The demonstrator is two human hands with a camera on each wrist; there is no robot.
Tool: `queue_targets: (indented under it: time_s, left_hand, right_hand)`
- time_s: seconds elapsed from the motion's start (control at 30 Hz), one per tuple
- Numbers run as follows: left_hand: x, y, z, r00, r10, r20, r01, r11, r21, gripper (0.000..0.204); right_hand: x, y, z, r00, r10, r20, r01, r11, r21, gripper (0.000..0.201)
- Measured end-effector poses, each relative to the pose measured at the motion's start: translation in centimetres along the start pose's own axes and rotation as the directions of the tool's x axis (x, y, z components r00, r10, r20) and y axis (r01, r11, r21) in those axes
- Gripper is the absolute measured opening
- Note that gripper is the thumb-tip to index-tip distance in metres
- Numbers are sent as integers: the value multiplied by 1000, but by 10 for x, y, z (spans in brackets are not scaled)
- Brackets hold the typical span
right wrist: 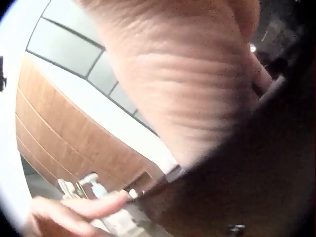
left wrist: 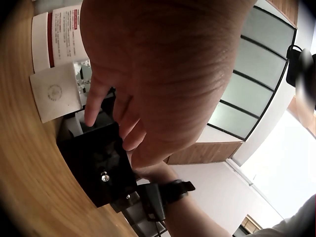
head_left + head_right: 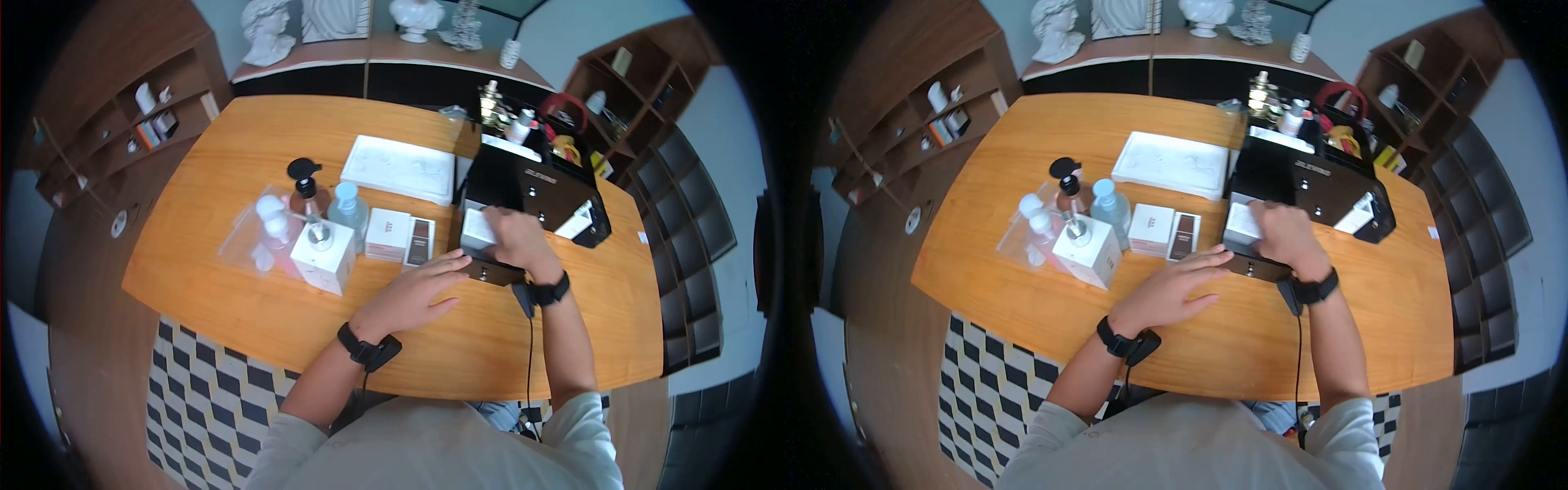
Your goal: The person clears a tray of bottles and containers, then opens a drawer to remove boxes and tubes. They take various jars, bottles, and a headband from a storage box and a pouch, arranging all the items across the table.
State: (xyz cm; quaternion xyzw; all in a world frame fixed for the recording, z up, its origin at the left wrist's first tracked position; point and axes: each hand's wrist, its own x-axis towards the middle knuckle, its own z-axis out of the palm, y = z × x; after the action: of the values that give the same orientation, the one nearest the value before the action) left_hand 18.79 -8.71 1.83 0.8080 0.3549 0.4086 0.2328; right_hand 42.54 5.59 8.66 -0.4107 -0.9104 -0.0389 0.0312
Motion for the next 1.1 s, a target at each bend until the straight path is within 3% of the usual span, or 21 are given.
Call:
queue_targets:
  time_s: [0.07,0.17,0.2,0.27,0.3,0.37,0.43,0.47,0.57,0.63,0.67,0.77,0.8,0.9,1.0,1.1]
  left_hand:
    - [0,-1,4,995,47,-87,-45,999,30,33]
    - [3,3,4,939,163,-301,-122,981,150,19]
    - [8,16,-3,844,231,-484,-184,972,143,6]
    - [6,24,-17,750,235,-618,-189,972,141,7]
    - [3,26,-23,697,237,-676,-199,971,136,8]
    - [-1,30,-35,659,226,-717,-191,973,130,7]
    - [-5,28,-38,645,190,-740,-176,979,99,8]
    - [-7,26,-37,650,161,-743,-161,984,73,8]
    - [-10,23,-39,662,184,-726,-145,982,117,9]
    - [-10,25,-44,665,232,-710,-148,973,179,9]
    - [-4,26,-49,605,300,-737,-172,954,247,11]
    - [-11,25,-57,582,250,-774,-120,968,222,10]
    - [-13,26,-56,592,240,-769,-122,970,209,10]
    - [-13,28,-51,631,213,-746,-133,977,167,10]
    - [-3,29,-40,706,232,-669,-154,973,174,9]
    - [3,28,-35,886,79,-458,-1,986,168,7]
  right_hand:
    - [-15,-16,-34,959,-62,-276,53,998,-39,60]
    - [-36,-35,-68,907,31,-421,43,985,166,82]
    - [-44,-41,-73,922,40,-385,77,956,284,85]
    - [-64,-54,-68,965,41,-260,109,838,535,86]
    - [-72,-49,-48,983,-58,-177,159,757,634,88]
    - [-78,-70,-51,975,-155,161,20,779,627,85]
    - [-76,-81,-9,923,-259,283,-40,669,742,76]
    - [-72,-93,-10,865,-276,420,-148,658,738,64]
    - [-58,-113,19,891,-424,163,128,579,805,50]
    - [-44,-127,35,926,-368,-87,301,577,760,41]
    - [-41,-131,37,917,-337,-214,382,583,717,36]
    - [-48,-133,23,886,-261,-384,426,785,450,33]
    - [-56,-132,13,918,-225,-327,354,836,419,41]
    - [-69,-126,11,963,-179,-202,257,835,487,45]
    - [-61,-129,23,958,-157,-239,256,843,472,49]
    - [-49,-138,37,971,-122,-205,209,848,486,44]
